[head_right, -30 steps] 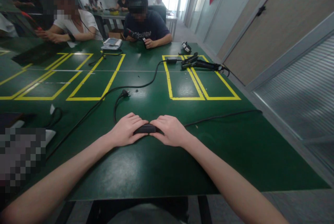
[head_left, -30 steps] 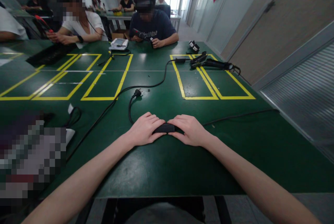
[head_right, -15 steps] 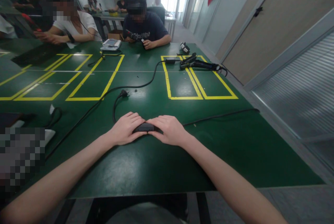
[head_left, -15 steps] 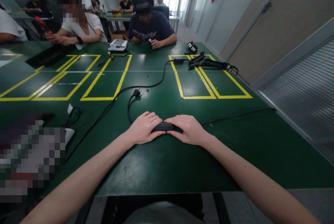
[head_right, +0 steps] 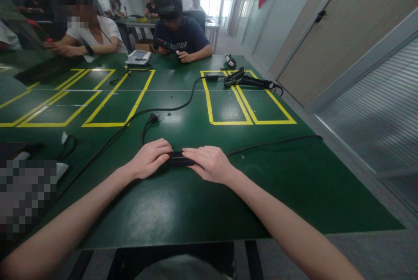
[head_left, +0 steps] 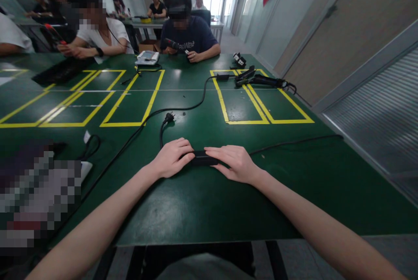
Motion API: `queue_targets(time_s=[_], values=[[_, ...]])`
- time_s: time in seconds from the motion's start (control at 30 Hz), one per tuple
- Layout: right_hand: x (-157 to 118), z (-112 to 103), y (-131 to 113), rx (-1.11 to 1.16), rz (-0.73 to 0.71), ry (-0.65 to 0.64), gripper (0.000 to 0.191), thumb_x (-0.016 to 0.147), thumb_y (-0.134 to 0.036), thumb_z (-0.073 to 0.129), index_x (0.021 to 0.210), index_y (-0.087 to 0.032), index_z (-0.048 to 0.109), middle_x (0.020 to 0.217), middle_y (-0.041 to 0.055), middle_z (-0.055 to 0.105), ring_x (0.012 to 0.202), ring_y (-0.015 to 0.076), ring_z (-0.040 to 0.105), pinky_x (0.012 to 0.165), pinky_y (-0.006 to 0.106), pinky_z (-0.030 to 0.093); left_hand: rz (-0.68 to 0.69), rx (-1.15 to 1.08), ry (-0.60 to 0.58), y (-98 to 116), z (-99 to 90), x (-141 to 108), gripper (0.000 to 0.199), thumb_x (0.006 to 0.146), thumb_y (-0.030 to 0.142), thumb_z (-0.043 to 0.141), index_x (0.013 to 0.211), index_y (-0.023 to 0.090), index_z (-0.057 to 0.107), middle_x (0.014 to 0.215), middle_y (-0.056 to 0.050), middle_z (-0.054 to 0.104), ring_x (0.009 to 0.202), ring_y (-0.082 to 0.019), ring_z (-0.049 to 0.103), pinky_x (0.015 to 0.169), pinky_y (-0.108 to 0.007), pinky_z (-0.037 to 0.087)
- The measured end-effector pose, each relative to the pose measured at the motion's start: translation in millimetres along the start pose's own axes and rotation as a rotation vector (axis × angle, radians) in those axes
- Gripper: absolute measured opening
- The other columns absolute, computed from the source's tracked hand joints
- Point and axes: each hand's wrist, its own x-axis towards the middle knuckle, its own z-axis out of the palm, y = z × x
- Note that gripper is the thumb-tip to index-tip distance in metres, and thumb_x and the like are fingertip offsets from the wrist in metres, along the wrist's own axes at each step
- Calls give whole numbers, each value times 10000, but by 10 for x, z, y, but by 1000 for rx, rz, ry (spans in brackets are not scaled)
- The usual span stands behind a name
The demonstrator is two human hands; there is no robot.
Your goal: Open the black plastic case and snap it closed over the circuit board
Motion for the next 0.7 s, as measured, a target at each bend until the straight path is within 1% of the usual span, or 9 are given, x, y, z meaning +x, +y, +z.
queue_targets(time_s=[0.07, 0.13, 0.27, 0.33, 0.4, 0.5, 0.6, 0.67, 0.7], values=[[-6, -12, -5, -36, -43, 18, 273, 1044, -203, 541, 1298, -161, 632, 1261, 147, 761, 942, 198, 770, 795, 339, 629, -52, -55, -3, 51, 6, -2, 517, 1109, 463, 267, 913, 176, 649, 886, -71, 656, 845, -218, 606, 769, -337, 474], [-14, -18, 1, -48, -70, 27, 267, 1041, -182, 529, 1285, -151, 632, 1265, 156, 757, 929, 197, 758, 798, 343, 630, -113, -112, -25, 104, 12, -1, 455, 1089, 481, 349, 909, 178, 638, 872, -58, 642, 820, -207, 612, 750, -321, 478], [-27, -16, 49, -41, -75, 4, 264, 1025, -158, 540, 1265, -150, 649, 1284, 159, 745, 999, 210, 740, 828, 351, 633, -201, -234, -56, 159, 5, 7, 387, 1034, 506, 497, 909, 178, 660, 869, -40, 660, 794, -187, 624, 730, -298, 475], [-26, -15, 77, -37, -49, -24, 276, 1015, -152, 541, 1262, -168, 662, 1280, 147, 745, 1029, 217, 733, 834, 361, 636, -241, -263, -35, 164, 11, 9, 359, 992, 522, 578, 943, 180, 676, 853, -25, 672, 753, -175, 621, 678, -279, 456], [-21, -18, 95, -28, -23, -52, 295, 1007, -142, 535, 1263, -185, 674, 1261, 133, 751, 1054, 225, 725, 844, 373, 639, -270, -274, 11, 163, 38, 5, 349, 946, 535, 650, 980, 189, 669, 819, -3, 676, 705, -165, 615, 631, -266, 437], [-11, -25, 97, 1, 9, -69, 306, 1007, -165, 547, 1280, -213, 676, 1248, 117, 755, 1076, 231, 721, 866, 388, 638, -264, -261, 90, 148, 100, -12, 323, 921, 506, 700, 1000, 199, 636, 789, 22, 668, 664, -156, 608, 617, -263, 435], [-6, -18, 86, 64, 88, -95, 368, 993, -297, 642, 1351, -214, 641, 1279, 132, 739, 1106, 249, 717, 905, 413, 628, -197, -176, 154, 124, 149, -24, 273, 914, 443, 730, 953, 200, 612, 804, 17, 655, 680, -159, 607, 636, -268, 439], [-9, -5, 84, 94, 163, -118, 404, 973, -343, 684, 1344, -189, 645, 1211, 137, 760, 1052, 255, 729, 879, 406, 625, -143, -98, 177, 112, 163, -23, 251, 909, 405, 743, 925, 198, 600, 816, 6, 646, 708, -167, 609, 652, -273, 442], [-11, 3, 86, 102, 199, -126, 374, 971, -337, 690, 1310, -180, 663, 1150, 129, 775, 1003, 250, 734, 849, 391, 623, -120, -69, 180, 109, 165, -20, 243, 909, 390, 745, 920, 198, 597, 819, 1, 643, 718, -171, 609, 660, -275, 445]])
